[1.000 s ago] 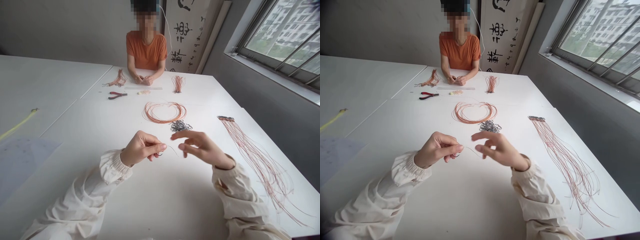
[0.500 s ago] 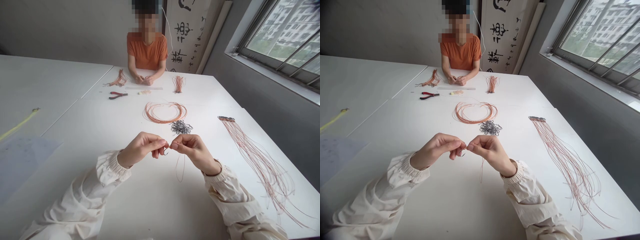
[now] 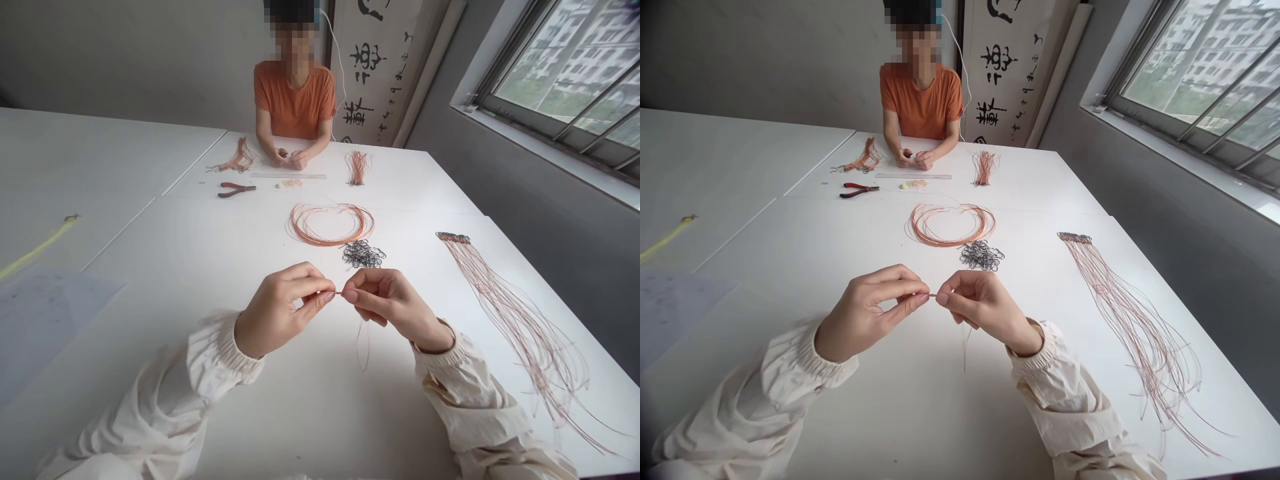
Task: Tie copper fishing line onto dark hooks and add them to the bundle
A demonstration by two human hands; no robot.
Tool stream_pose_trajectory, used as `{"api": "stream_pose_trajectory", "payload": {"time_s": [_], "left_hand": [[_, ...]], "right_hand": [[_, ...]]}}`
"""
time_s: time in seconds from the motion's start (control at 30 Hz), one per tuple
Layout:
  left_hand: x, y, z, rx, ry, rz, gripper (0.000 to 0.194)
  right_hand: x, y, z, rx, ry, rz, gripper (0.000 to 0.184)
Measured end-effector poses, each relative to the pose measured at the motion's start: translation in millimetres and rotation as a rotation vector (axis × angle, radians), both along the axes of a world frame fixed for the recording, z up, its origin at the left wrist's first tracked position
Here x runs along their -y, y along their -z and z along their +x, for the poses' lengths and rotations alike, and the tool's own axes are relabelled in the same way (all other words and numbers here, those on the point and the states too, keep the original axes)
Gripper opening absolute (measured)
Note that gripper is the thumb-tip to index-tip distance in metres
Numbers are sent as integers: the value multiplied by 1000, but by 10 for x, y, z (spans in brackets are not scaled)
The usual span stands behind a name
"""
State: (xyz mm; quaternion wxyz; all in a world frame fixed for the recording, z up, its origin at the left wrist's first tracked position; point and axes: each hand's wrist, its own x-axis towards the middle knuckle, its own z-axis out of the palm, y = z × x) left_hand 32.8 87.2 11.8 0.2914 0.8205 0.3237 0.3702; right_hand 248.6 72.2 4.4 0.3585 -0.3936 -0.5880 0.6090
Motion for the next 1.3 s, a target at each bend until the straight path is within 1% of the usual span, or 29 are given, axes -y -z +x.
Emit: {"api": "stream_pose_trajectory", "payload": {"time_s": [0.03,0.1,0.2,0.33,0.57,0.7,0.77,0.83,0.9,1.0,1.03,1.1,1.13,1.17,1.3], "left_hand": [[5,3,2,-8,4,34,13],[13,-4,10,-12,18,40,13],[17,-35,21,-12,35,-67,13],[1,-64,23,-16,32,-222,13],[-28,-76,8,-42,4,-391,16],[-20,-69,7,-35,-17,-435,18],[-12,-61,12,-36,-34,-427,18],[-4,-58,18,-39,-41,-394,19],[1,-61,22,-22,-33,-324,19],[10,-77,23,9,-41,-177,11],[16,-81,23,7,-46,-143,13],[32,-80,27,-3,-46,-109,25],[42,-75,30,-3,-40,-95,28],[51,-67,35,5,-34,-73,28],[70,-22,52,56,-45,43,17]], "right_hand": [[5,9,-15,3,16,18,24],[24,30,-51,25,70,74,25],[69,53,-98,119,152,184,23],[118,67,-126,237,204,320,18],[141,117,-142,283,158,395,13],[149,145,-179,266,146,497,13],[157,162,-203,267,153,565,13],[166,175,-225,256,183,578,13],[172,175,-238,214,239,522,13],[169,148,-238,129,324,406,17],[166,135,-233,104,341,381,18],[158,113,-224,74,363,349,20],[154,106,-221,63,369,338,20],[151,103,-221,53,373,329,20],[141,111,-235,-2,363,290,21]]}}
